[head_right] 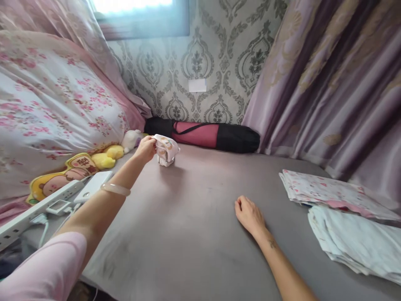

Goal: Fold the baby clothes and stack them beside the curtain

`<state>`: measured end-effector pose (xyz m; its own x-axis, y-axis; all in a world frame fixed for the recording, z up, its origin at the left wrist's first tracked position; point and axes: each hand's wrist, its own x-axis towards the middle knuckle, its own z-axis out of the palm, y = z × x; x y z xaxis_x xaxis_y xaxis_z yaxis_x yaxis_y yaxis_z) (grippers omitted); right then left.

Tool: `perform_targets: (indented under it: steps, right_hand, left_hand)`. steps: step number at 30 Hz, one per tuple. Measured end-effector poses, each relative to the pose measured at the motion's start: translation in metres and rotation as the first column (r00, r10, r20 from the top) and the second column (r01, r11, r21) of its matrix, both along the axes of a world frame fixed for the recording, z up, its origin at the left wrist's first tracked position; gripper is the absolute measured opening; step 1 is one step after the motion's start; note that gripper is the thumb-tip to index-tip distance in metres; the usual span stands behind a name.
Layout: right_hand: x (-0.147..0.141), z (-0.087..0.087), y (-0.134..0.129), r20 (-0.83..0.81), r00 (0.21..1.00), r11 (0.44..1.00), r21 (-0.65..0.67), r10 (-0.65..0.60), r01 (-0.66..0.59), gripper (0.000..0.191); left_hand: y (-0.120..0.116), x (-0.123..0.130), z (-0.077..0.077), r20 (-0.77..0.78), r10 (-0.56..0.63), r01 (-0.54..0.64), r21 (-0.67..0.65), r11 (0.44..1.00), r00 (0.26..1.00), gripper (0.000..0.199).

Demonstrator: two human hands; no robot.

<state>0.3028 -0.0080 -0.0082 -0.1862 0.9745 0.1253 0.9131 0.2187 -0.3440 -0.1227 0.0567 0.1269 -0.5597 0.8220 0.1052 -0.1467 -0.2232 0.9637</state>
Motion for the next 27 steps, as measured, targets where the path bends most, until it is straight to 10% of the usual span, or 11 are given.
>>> perform_targets:
  steps: [4,8,12,19,23,27]
  right_hand:
    - [-0.035,0.026,0.001,-0.297,0.954,0.998,-0.035,0.038,-0.051,0.020]
    - [-0.099,0.058,-0.010,-0.692,0.706,0.986,0.054,0.152,-0.159,0.026]
    - [-0.139,0.075,-0.018,-0.743,0.660,0.994,0.075,0.107,-0.076,0.025]
    - [-0.110,0.081,0.005,-0.872,0.482,0.994,0.042,0.083,-0.097,0.032]
    - [-0.080,0.111,0.001,-0.944,0.328,0.995,0.008,0.041,-0.104,0.041]
    - [-0.053,0.147,-0.022,-0.936,0.351,0.992,-0.032,0.012,-0.119,0.040]
  left_hand:
    - [-0.006,0.058,-0.006,0.114,-0.106,0.103,0.032,0.994,0.988,0.019]
    - [-0.024,0.114,-0.008,0.195,-0.261,0.250,0.079,0.965,0.945,0.015]
    - [-0.045,0.146,-0.003,0.167,-0.332,0.320,0.100,0.942,0.928,0.008]
    - [-0.064,0.124,-0.004,-0.231,-0.275,0.279,-0.013,0.960,0.933,0.021]
    - [-0.075,0.109,-0.002,-0.357,-0.389,0.383,-0.090,0.919,0.849,0.032]
    - [-0.085,0.104,0.006,-0.380,-0.530,0.525,-0.126,0.842,0.758,0.034]
